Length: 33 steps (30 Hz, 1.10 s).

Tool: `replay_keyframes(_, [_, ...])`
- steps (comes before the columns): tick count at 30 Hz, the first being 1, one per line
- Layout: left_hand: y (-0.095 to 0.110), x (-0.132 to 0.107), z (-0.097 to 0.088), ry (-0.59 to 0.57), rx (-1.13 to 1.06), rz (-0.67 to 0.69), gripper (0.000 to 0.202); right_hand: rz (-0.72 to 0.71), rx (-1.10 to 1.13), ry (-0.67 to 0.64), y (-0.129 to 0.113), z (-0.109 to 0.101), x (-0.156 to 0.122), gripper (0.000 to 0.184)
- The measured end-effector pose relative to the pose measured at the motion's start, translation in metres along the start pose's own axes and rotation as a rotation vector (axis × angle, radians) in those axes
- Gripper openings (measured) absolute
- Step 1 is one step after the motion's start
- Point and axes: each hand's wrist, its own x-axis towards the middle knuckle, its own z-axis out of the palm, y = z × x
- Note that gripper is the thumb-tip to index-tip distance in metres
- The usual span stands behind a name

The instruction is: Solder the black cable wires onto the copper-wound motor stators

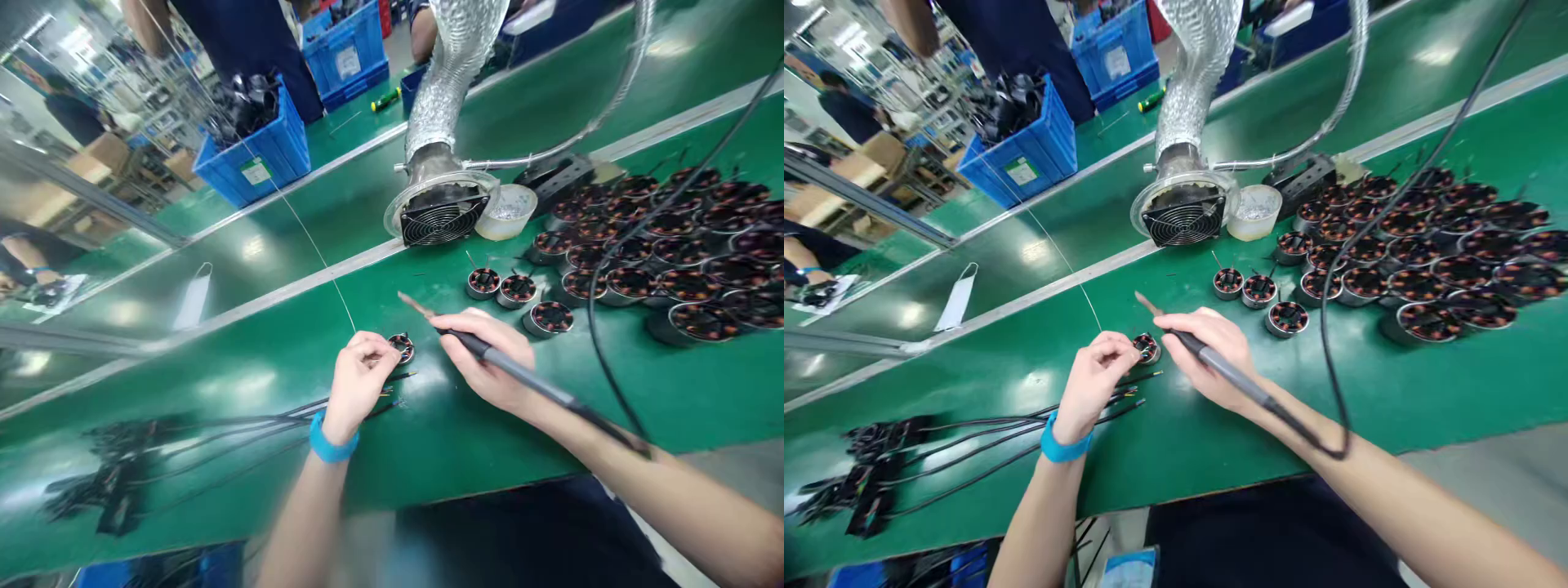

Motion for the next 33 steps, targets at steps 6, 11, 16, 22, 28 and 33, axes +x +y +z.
replay_keyframes(6, [0.0013,-0.0001,0.0031,-0.011,-0.038,-0.017,0.016,-0.061,0.253,-0.071,0.0061,-0.0109,-0.0066,0.017])
replay_keyframes(11, [-0.0007,0.0020,0.0030,-0.017,-0.053,-0.021,0.016,-0.080,0.288,-0.135,0.0057,-0.0085,-0.0070,0.016])
replay_keyframes(16, [-0.0007,0.0018,0.0024,-0.013,-0.064,-0.020,0.015,-0.081,0.297,-0.138,0.0068,-0.0061,-0.0087,0.015])
replay_keyframes(22, [-0.0023,0.0020,0.0028,-0.016,-0.080,-0.013,0.015,-0.065,0.325,-0.135,0.0074,-0.0059,-0.0094,0.016])
replay_keyframes(28, [-0.0009,0.0018,0.0036,-0.012,-0.060,-0.024,0.015,-0.020,0.326,-0.074,0.0050,-0.0089,-0.0060,0.018])
replay_keyframes(33, [0.0001,0.0014,0.0039,-0.013,-0.057,-0.023,0.015,-0.012,0.285,-0.028,0.0034,-0.0095,-0.0055,0.019])
